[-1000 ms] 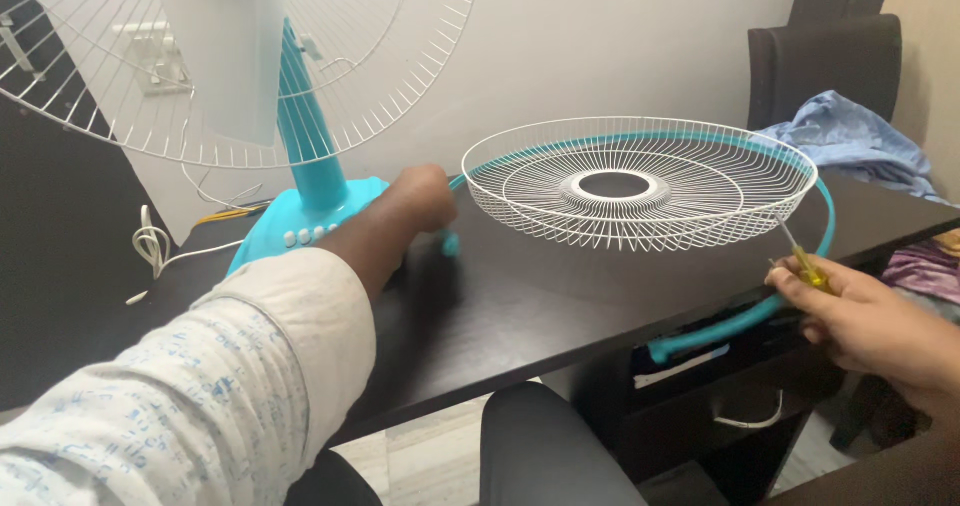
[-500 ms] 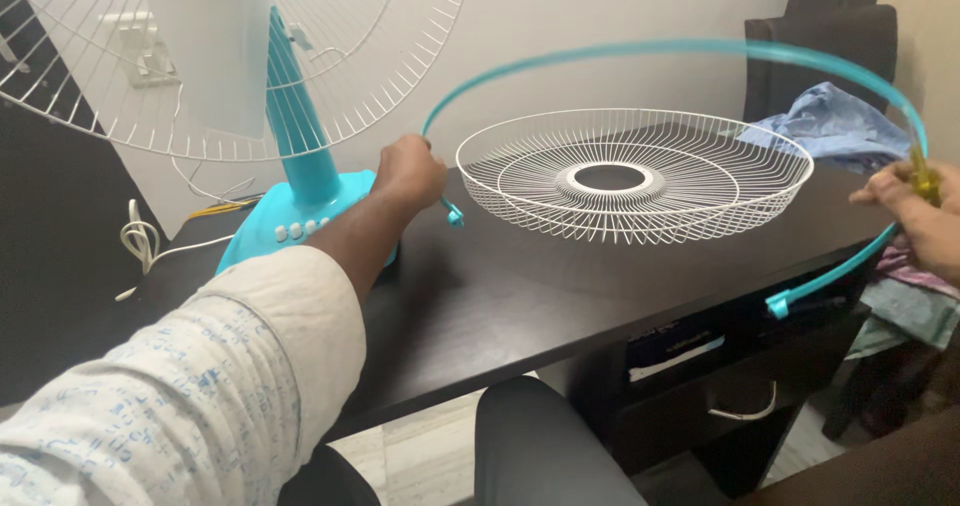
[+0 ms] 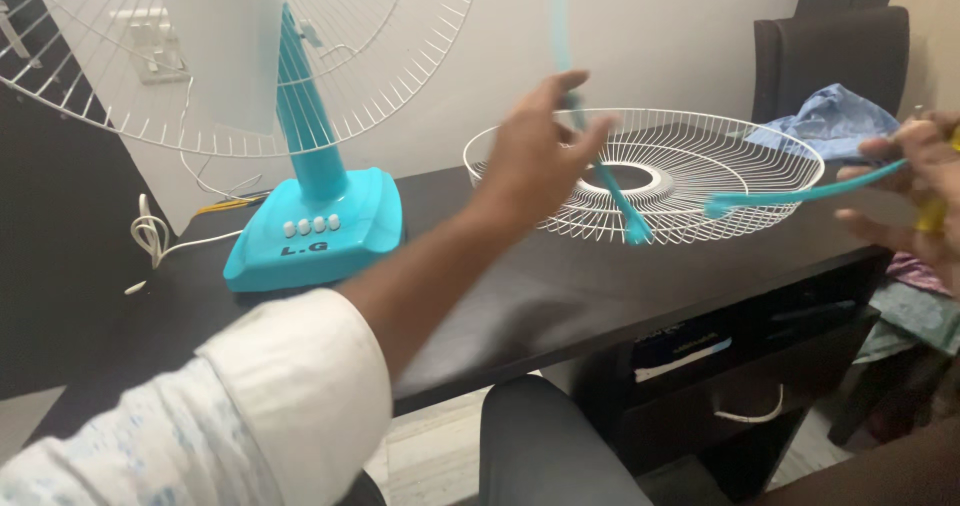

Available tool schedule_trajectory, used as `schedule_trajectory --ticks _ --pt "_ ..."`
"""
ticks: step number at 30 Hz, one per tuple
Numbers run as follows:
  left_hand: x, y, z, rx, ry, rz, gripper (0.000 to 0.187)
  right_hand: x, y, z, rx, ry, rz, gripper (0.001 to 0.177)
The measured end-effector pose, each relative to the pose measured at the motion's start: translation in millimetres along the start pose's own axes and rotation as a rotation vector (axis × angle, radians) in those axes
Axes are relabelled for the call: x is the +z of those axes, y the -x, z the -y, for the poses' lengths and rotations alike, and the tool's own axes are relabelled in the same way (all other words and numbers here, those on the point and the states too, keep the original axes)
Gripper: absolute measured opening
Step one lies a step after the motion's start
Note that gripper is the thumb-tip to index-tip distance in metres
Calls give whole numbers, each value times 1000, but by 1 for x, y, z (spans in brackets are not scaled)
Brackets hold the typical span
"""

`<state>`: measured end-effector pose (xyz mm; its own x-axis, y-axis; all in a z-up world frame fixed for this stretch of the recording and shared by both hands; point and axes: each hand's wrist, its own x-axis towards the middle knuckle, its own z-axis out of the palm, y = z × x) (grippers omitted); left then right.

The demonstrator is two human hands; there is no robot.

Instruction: The person removes the front grill of a teal LG table fan, then uses a yellow screwdriver to detach a plastic ring from the grill. The person then removes the fan blades from the motor shaft and sets them aside.

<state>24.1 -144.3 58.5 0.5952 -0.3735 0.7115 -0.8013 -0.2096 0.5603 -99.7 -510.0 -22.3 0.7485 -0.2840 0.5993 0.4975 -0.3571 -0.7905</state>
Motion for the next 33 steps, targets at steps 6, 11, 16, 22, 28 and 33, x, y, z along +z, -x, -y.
schedule_trajectory --ticks 6,11,16,22,28,33 --pt "28 27 -53 189 85 -11 84 36 21 45 -18 64 -141 41" --pt "28 17 -73 322 138 -62 79 -11 1 9 -95 93 -126 39" --pt "35 -14 -106 580 212 -146 70 -59 -19 -39 -53 150 -141 37" --pt "54 -16 -135 801 228 -95 60 -77 -38 -68 -36 194 -141 35" --pt "56 -14 -146 976 188 61 51 -83 -51 -81 -31 210 -135 32" --pt "25 0 -124 979 168 242 51 -84 -57 -89 -27 217 -127 31"
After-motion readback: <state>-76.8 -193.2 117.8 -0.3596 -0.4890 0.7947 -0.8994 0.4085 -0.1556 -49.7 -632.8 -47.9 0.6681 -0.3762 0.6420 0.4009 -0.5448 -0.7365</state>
